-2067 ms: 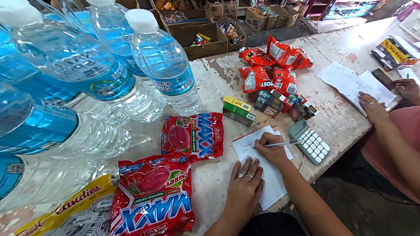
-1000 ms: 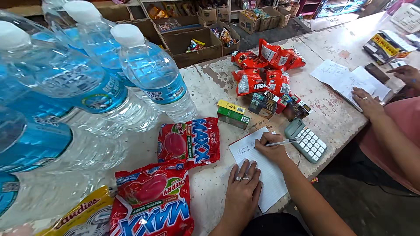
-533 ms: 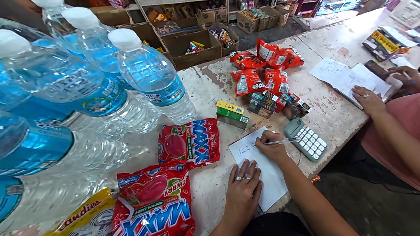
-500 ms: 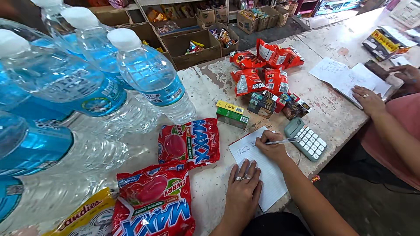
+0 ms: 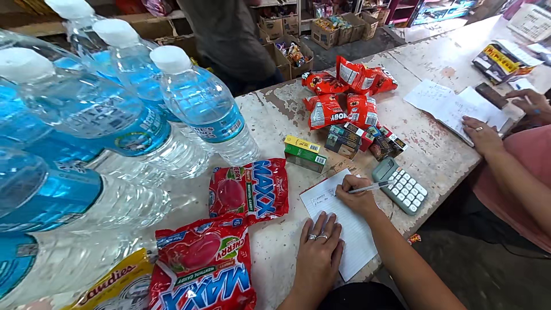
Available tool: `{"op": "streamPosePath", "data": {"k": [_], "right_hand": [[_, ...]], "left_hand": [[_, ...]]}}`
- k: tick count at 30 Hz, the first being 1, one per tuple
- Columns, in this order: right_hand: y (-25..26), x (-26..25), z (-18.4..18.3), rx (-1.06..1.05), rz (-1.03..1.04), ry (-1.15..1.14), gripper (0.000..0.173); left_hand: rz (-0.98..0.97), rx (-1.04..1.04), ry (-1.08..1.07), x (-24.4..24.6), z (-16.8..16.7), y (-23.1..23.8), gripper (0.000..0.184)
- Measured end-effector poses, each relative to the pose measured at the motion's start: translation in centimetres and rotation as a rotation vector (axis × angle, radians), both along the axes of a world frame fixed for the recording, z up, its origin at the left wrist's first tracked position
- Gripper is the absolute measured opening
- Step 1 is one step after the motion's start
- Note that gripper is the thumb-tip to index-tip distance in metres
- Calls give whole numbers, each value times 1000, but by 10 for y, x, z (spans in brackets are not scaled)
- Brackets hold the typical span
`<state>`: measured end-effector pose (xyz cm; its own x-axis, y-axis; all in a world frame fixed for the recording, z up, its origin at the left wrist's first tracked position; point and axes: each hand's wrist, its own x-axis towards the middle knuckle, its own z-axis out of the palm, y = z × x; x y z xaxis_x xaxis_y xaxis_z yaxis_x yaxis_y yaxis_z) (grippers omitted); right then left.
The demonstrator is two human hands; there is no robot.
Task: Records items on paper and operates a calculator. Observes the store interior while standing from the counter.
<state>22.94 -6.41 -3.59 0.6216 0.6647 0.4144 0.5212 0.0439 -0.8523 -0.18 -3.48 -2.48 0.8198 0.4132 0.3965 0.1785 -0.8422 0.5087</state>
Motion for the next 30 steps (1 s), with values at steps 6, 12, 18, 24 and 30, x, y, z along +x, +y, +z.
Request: {"op": "streamPosePath", "data": {"k": [6, 12, 18, 24, 30], "right_hand": [[-3, -5, 10, -10, 74, 27, 27], [-62, 45, 49, -159, -229, -160, 17], [-161, 80, 14, -686, -540, -159, 37], [-153, 56, 29, -555, -570, -317, 33], [-144, 72, 23, -587, -556, -496, 25]], "left_hand": [[6, 16, -22, 0, -5, 0, 34], [-15, -26, 29, 1, 12, 0, 34], [22, -130, 54, 1, 42, 0, 26], [12, -138, 67, 2, 51, -3, 25], [0, -139, 77, 0, 51, -3, 26]]}}
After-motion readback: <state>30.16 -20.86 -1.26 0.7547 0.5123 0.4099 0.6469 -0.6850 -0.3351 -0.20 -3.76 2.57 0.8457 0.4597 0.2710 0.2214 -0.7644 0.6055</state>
